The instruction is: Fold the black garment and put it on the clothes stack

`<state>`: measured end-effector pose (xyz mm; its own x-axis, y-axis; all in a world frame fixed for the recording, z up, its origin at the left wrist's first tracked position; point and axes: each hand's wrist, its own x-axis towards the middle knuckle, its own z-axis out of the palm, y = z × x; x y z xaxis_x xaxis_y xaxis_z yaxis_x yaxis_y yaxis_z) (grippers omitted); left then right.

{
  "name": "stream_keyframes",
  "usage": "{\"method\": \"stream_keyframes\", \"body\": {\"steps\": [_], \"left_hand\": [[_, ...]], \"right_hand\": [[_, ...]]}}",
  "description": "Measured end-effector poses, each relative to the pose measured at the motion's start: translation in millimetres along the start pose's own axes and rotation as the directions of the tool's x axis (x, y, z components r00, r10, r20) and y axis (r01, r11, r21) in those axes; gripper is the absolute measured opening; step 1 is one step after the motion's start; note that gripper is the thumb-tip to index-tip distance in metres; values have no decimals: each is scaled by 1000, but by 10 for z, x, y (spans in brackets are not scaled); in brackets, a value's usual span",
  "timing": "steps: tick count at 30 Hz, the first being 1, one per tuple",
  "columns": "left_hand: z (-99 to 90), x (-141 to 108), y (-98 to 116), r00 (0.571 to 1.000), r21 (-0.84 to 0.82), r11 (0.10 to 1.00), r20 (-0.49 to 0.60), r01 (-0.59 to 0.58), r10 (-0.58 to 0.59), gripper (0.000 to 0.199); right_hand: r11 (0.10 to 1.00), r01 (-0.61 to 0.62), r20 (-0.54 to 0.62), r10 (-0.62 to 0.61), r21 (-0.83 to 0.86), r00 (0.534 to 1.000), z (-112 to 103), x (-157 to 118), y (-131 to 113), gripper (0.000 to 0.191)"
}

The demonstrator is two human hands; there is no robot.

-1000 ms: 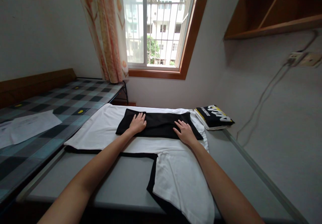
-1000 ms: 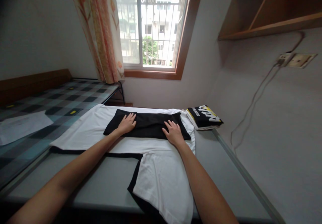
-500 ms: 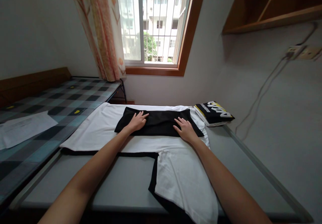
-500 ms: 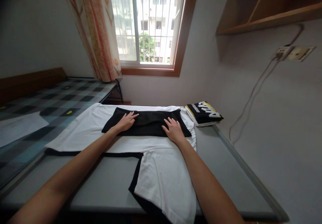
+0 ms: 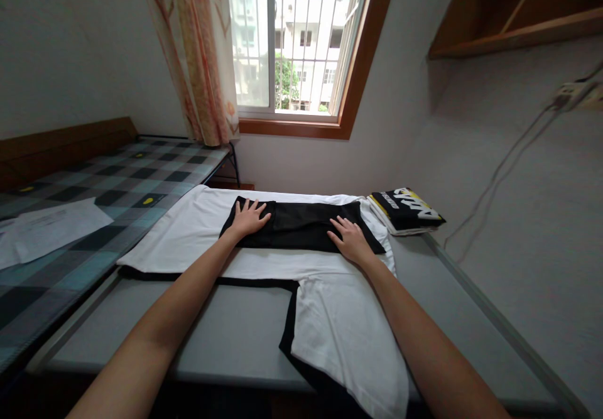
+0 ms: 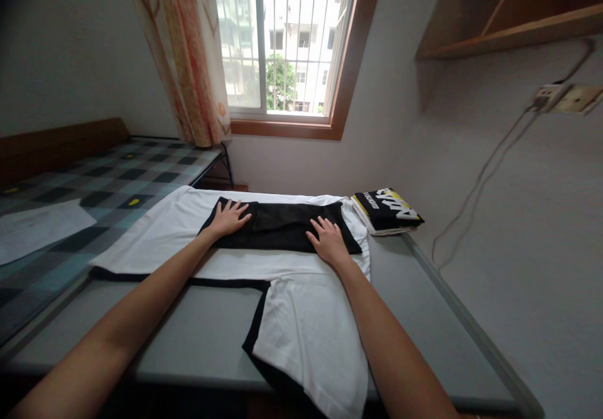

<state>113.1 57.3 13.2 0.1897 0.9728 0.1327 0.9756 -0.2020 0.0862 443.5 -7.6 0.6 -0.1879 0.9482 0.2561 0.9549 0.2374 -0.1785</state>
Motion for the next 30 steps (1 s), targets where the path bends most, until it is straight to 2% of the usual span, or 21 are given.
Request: {"method": "stream_keyframes", "body": {"steps": [3, 7, 8, 12, 15, 18, 22, 27, 30], "left_hand": [[-113, 44, -54, 999, -40, 999, 33, -20, 22, 62], [-235, 69, -208, 989, -28, 999, -142, -45, 40, 52], [-224, 68, -248, 988, -7, 999, -149, -43, 42, 51], [-79, 51, -364, 999, 44, 999, 20, -27, 26, 58], [-33, 36, -380, 998, 58, 998, 62, -26, 22, 64], [-103, 12, -303, 999, 83, 996, 2, -39, 39, 65], [-177, -23, -40, 983, 59, 990, -126, -130, 137, 61], [-46, -68, 247, 972, -57, 974, -88, -221, 216, 57], [-11, -111, 306, 968, -88, 974, -161, -211, 195, 50]], "right_hand": [[1000, 1, 4, -1, 3, 1000, 7, 3, 10, 53], [1000, 1, 5, -1, 5, 1000, 22, 9, 25, 53], [1000, 0, 5, 0, 6, 1000, 25, 10, 27, 53], [1000, -4, 7, 4, 10, 1000, 27, 9, 26, 53], [1000, -5, 11, 4, 7, 1000, 19, 5, 21, 54], [1000, -2, 10, 2, 6, 1000, 18, 5, 24, 54], [1000, 2, 0, -2, 8, 1000, 30, 9, 37, 53], [1000, 7, 4, -7, 12, 1000, 31, 9, 37, 54], [1000, 7, 5, -7, 11, 1000, 24, 6, 31, 54]]}}
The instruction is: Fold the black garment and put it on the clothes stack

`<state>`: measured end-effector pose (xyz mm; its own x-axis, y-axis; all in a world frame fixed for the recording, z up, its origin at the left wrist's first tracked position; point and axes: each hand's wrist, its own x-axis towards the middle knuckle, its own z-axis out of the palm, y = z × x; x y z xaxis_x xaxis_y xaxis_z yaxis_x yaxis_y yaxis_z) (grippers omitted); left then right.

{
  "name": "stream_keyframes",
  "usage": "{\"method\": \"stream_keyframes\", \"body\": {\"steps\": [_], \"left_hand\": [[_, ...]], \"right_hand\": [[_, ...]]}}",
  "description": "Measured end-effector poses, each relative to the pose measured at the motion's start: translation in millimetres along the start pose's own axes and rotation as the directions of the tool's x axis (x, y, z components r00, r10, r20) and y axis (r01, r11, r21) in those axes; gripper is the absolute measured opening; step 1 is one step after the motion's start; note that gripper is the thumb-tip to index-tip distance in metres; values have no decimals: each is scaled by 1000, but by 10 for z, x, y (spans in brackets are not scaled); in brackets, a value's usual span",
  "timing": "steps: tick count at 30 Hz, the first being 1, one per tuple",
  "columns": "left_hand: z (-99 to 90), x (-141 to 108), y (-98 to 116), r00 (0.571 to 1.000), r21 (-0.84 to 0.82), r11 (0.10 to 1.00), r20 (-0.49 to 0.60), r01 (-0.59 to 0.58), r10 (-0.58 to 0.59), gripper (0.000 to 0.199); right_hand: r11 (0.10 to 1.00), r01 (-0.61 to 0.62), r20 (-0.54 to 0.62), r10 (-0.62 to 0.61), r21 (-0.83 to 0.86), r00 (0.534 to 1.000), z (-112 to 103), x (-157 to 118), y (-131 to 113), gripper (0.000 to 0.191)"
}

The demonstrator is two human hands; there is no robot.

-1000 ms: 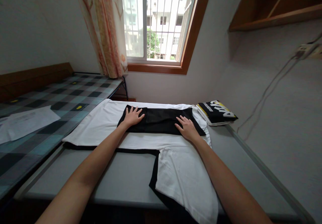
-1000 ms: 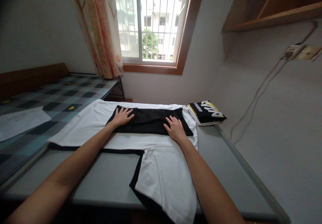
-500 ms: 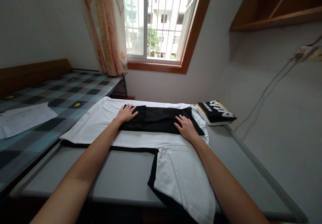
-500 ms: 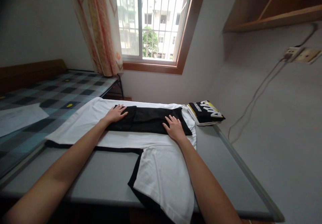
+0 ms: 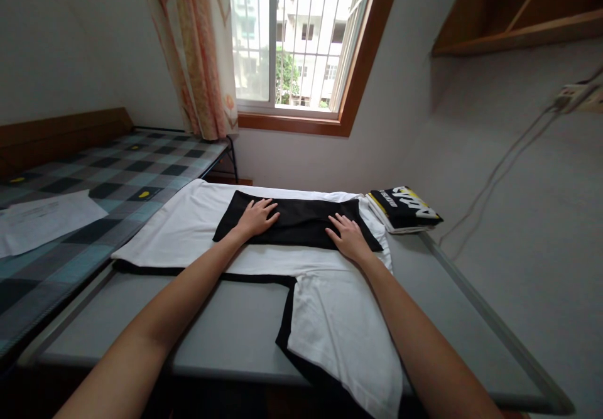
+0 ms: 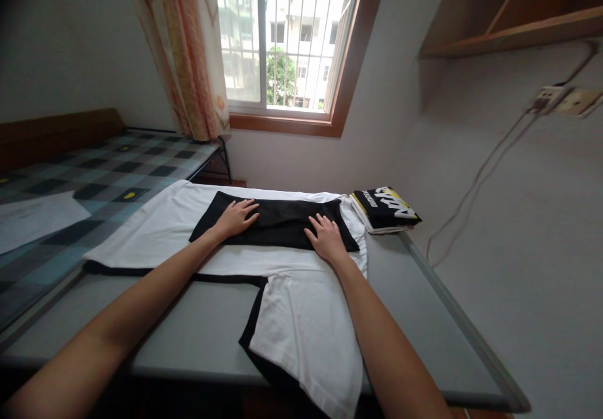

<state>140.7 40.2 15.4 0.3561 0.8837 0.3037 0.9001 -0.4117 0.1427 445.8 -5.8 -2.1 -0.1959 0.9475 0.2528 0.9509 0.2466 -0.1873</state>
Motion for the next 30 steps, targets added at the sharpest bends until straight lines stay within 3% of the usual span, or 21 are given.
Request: {"method": "stream_keyframes", "body": {"steps": [4, 9, 23, 30], "left_hand": [[-35, -34, 92, 990, -12, 999, -132, 47, -48, 44], [-6, -46, 162, 996, -7, 999, -81, 42, -42, 44], [17, -46, 134, 997, -17, 999, -68, 40, -41, 39], [14, -45, 132, 997, -10, 999, -67, 42, -43, 39]], "right_hand": [[1000, -6, 5, 6, -1, 1000, -5, -1, -7, 54], [1000, -9, 8, 9, -6, 1000, -12, -2, -16, 53], [999, -11, -58, 14, 49, 998, -7, -1, -8, 51], [999, -14, -21, 15, 30, 1000, -8, 0, -11, 51]]}}
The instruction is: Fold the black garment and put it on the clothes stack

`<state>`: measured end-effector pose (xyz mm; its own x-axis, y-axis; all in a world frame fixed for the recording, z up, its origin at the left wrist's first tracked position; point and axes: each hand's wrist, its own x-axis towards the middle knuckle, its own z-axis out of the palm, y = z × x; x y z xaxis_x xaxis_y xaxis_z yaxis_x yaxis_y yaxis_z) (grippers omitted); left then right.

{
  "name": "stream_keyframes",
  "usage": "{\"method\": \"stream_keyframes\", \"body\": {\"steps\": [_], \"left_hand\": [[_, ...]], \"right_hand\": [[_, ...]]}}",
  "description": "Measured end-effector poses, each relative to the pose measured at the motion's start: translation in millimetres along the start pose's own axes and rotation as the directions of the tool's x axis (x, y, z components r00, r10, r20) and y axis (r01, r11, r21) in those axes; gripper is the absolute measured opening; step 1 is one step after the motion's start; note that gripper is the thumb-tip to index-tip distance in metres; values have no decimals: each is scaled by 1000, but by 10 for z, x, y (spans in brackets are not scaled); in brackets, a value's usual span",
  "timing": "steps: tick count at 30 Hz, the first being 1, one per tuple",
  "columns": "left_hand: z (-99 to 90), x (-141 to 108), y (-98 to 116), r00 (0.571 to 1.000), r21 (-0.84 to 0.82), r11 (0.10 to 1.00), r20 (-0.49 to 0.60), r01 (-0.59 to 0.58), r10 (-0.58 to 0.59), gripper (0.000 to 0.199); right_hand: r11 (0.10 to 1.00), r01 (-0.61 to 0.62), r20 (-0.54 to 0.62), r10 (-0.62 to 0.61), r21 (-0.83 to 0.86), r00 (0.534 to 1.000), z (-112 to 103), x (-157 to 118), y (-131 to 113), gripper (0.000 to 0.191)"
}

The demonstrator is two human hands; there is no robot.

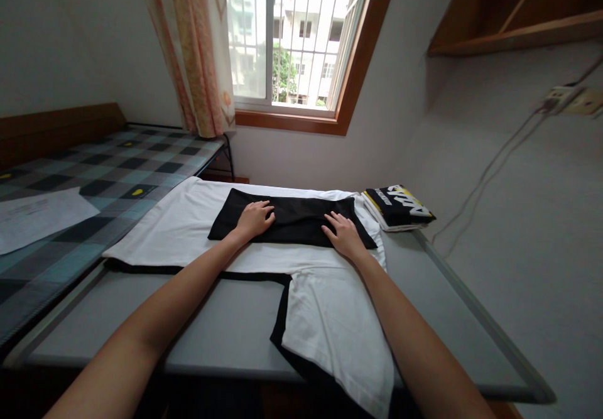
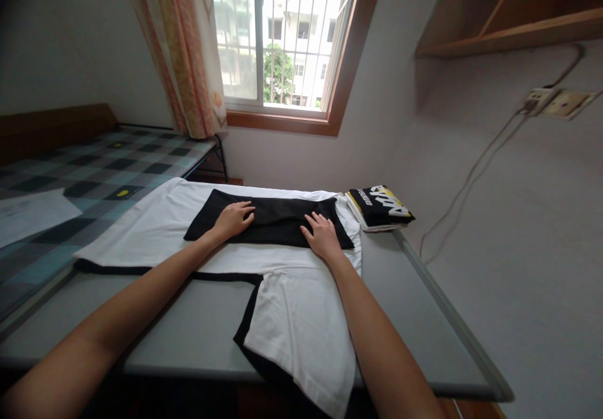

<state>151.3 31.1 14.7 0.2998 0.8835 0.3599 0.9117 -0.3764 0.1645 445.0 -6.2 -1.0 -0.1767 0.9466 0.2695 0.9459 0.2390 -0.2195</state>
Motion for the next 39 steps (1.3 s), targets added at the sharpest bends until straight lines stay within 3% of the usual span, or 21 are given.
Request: {"method": "stream_keyframes", "body": {"steps": [4, 10, 16, 20, 39], "left_hand": [[-5, -3, 1, 1000, 7, 1000, -7, -5, 5, 40], [1, -4, -2, 1000, -8, 1000, -6, 4, -4, 38], [0, -5, 0, 1000, -10, 1000, -18, -3, 3, 38], [0, -5, 0, 1000, -4, 1000, -24, -15, 15, 39], [8, 0, -7, 999, 2, 1000, -30, -18, 18, 37]], "right_hand": [[1000, 4, 7, -4, -25, 1000, -17, -12, -17, 52], [993, 87, -133, -97, -78, 986, -125, -42, -228, 55], [970, 244, -2, -245, -6, 970, -72, -57, -418, 56], [973, 230, 37, -231, 18, 972, -45, -54, -384, 53], [964, 228, 24, -234, 140, 972, -14, -32, -306, 50]]}}
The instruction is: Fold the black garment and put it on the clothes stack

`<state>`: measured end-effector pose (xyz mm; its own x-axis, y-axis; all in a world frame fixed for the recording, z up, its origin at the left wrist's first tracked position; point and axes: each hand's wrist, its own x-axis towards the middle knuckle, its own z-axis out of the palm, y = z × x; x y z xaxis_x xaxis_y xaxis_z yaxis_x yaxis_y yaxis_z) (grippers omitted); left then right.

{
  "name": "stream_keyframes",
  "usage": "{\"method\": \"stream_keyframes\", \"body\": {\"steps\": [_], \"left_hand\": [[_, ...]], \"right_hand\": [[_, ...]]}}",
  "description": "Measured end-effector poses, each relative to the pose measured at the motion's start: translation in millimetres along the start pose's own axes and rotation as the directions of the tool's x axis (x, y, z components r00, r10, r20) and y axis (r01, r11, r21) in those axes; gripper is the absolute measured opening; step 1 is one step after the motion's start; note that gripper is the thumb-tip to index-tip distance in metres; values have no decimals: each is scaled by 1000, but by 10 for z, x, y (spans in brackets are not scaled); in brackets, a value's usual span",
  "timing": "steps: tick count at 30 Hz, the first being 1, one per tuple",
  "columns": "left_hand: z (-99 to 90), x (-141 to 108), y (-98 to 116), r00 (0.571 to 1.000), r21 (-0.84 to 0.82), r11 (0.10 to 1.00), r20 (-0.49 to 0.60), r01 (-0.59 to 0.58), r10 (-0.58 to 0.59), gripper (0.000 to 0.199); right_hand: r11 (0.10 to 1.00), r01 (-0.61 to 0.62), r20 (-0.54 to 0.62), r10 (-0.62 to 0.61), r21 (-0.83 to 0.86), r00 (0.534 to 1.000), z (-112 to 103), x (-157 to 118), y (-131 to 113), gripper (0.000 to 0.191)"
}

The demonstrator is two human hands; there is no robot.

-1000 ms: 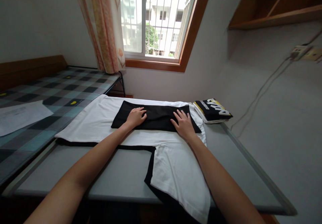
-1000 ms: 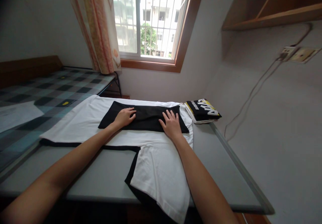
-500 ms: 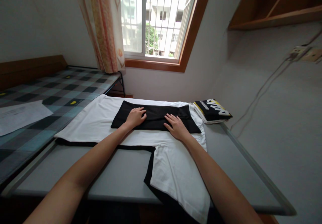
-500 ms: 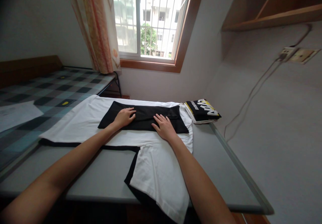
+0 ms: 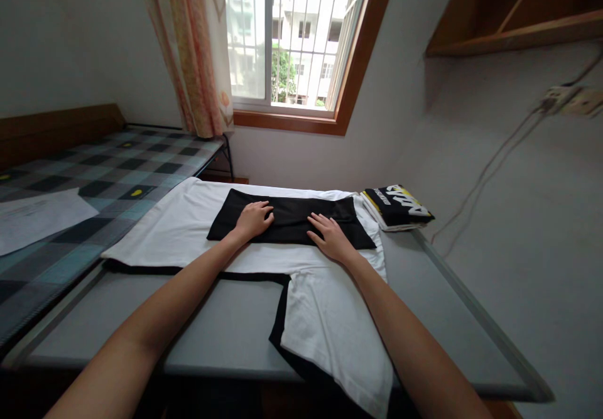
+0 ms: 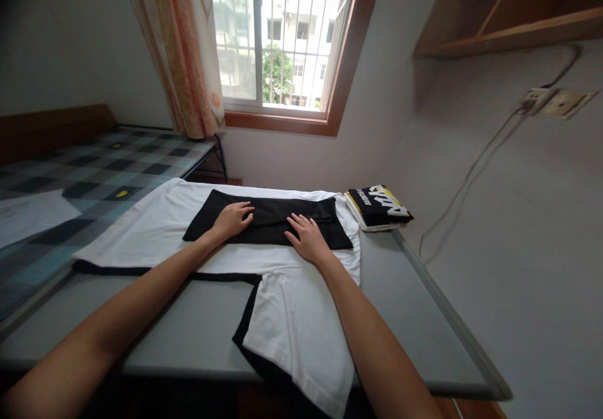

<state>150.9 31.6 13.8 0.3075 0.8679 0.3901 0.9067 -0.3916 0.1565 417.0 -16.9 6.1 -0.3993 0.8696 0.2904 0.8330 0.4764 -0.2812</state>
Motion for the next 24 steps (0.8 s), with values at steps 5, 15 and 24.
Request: {"method": "stream_keyframes", "body": {"steps": [5, 15, 24], "left_hand": [[-3, -1, 0, 1000, -2, 1000, -7, -2, 2, 36], [1, -1, -1, 1000, -4, 1000, -10, 0, 0, 36], [19, 1, -9, 1000, -13, 1000, -19, -8, 7, 37]], "right_hand": [[1000, 3, -1, -3, 10, 1000, 0, -1, 7, 50], [1000, -9, 12, 10, -23, 1000, -4, 4, 0, 51], [891, -344, -62, 341, -297, 938, -126, -78, 280, 62]]}}
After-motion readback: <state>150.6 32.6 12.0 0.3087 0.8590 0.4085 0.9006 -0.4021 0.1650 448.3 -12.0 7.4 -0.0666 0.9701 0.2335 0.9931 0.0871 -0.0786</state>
